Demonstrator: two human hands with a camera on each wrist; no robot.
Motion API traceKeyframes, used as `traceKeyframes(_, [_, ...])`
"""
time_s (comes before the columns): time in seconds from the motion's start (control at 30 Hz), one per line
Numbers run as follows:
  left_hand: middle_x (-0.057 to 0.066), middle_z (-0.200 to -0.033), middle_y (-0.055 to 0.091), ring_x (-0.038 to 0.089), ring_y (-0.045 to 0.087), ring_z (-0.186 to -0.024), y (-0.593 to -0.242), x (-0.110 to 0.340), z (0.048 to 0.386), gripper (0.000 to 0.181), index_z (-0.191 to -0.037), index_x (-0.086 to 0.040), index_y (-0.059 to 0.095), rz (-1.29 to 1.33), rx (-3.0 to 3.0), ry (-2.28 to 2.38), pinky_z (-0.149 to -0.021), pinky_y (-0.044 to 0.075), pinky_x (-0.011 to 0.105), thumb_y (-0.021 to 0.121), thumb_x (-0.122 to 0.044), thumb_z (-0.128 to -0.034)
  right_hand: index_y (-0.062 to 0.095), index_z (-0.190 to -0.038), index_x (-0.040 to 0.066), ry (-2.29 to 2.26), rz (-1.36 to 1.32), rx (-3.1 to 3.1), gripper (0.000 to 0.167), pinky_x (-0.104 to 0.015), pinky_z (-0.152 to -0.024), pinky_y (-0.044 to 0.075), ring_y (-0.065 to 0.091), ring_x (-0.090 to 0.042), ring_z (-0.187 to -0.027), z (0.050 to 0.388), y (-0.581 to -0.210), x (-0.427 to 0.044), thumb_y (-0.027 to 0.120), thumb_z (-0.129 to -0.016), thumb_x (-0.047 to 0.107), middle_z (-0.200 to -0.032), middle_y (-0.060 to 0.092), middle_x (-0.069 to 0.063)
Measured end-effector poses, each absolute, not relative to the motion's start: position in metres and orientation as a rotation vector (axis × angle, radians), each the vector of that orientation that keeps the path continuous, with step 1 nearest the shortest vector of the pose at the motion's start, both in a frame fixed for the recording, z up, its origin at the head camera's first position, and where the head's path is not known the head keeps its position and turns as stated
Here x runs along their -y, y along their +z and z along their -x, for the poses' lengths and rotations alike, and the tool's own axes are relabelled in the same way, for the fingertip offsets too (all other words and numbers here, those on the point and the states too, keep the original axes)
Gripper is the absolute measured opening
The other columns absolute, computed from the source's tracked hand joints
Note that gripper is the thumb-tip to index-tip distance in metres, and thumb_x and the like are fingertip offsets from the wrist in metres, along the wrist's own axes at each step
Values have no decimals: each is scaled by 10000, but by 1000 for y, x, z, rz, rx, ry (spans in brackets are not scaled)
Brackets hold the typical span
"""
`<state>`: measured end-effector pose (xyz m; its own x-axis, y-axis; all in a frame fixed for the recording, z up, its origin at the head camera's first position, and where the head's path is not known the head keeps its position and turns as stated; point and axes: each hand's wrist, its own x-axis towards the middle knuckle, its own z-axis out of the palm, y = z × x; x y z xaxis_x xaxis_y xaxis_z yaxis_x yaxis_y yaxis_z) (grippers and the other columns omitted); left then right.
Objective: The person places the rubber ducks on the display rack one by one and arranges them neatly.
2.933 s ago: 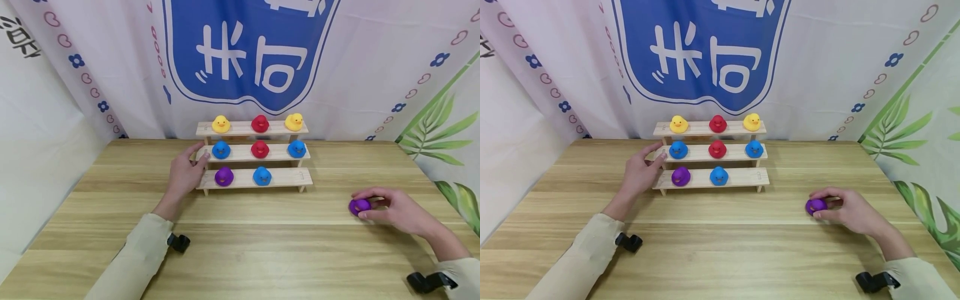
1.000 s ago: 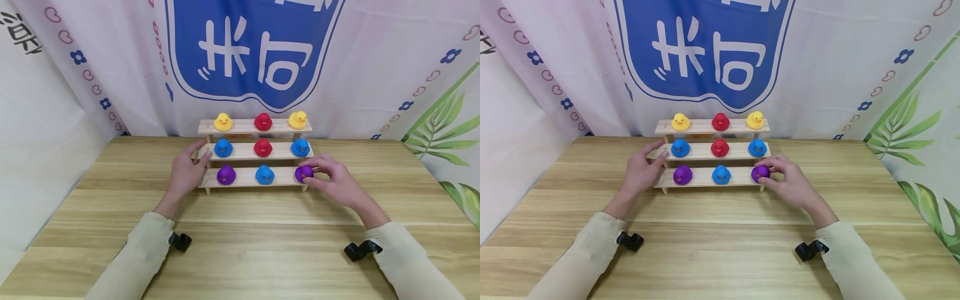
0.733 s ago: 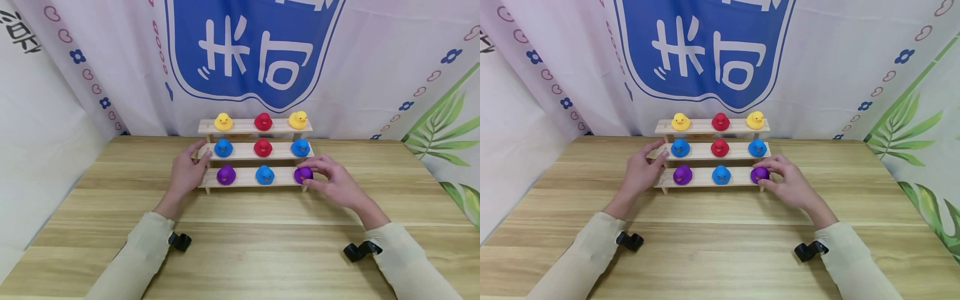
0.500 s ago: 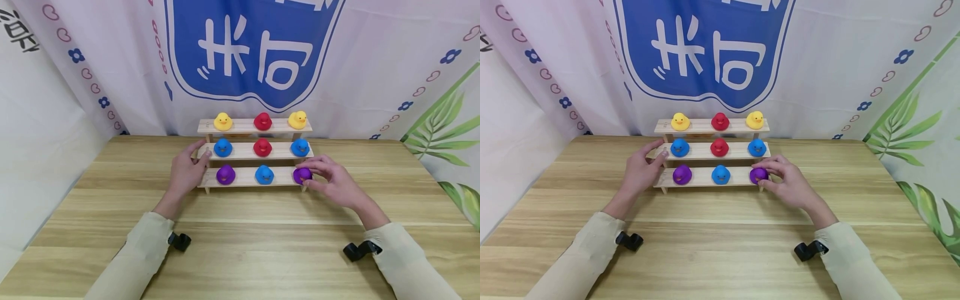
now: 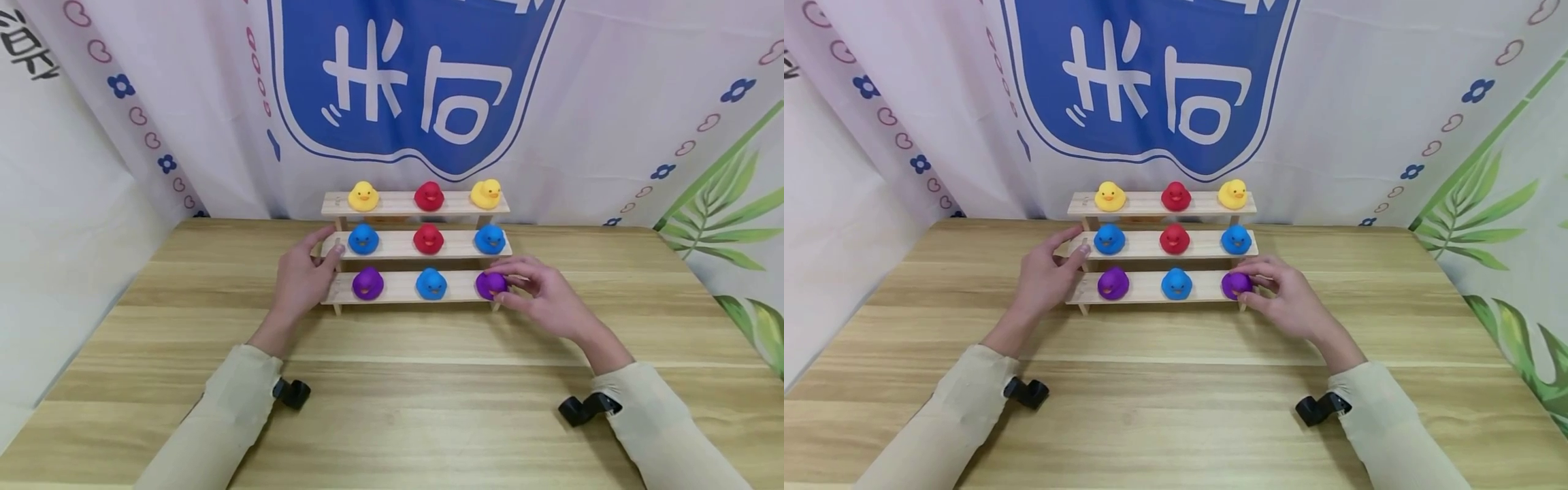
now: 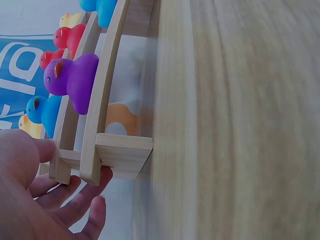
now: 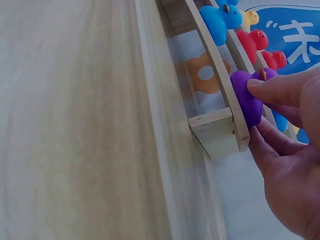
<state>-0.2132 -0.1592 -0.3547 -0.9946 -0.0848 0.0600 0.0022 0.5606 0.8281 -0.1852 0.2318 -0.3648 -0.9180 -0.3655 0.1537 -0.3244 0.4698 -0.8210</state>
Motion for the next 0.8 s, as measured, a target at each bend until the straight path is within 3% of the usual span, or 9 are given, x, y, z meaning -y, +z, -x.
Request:
traceKeyframes(0.37, [15,-624,578,120,453,-493,-355,158,213,514,-1583,-231,513,-68,2685,-1440,-434,370,241,604,-331,-1087,706,-1324,32,-1450,634,-2678,350,-145,-1053,515,579,-299,-1288,184,-364,-235,724,-977,-7,-1375,609,-152])
traceKeyframes(0.5, [-3,-609,559,120,455,-498,-356,158,215,514,-1580,-228,518,-57,2683,-1434,-439,372,245,606,-337,-1085,695,-1340,58,-1406,639,-2697,350,-192,-1069,529,582,-308,-1309,186,-365,-236,709,-993,10,-1405,610,-141])
traceKeyframes(0.7, [-25,-580,508,122,446,-501,-358,158,216,509,-1571,-213,531,-39,2671,-1426,-442,369,244,612,-336,-1083,656,-1386,81,-1358,650,-2688,383,-414,-1119,541,592,-332,-1336,187,-362,-240,683,-1011,10,-1459,610,-132])
traceKeyframes(0.8, [-33,-580,498,120,448,-506,-358,158,216,509,-1572,-210,529,-37,2672,-1424,-445,374,245,610,-335,-1084,639,-1405,70,-1343,663,-2689,397,-329,-1105,551,604,-345,-1336,187,-359,-244,677,-1015,10,-1451,626,-139])
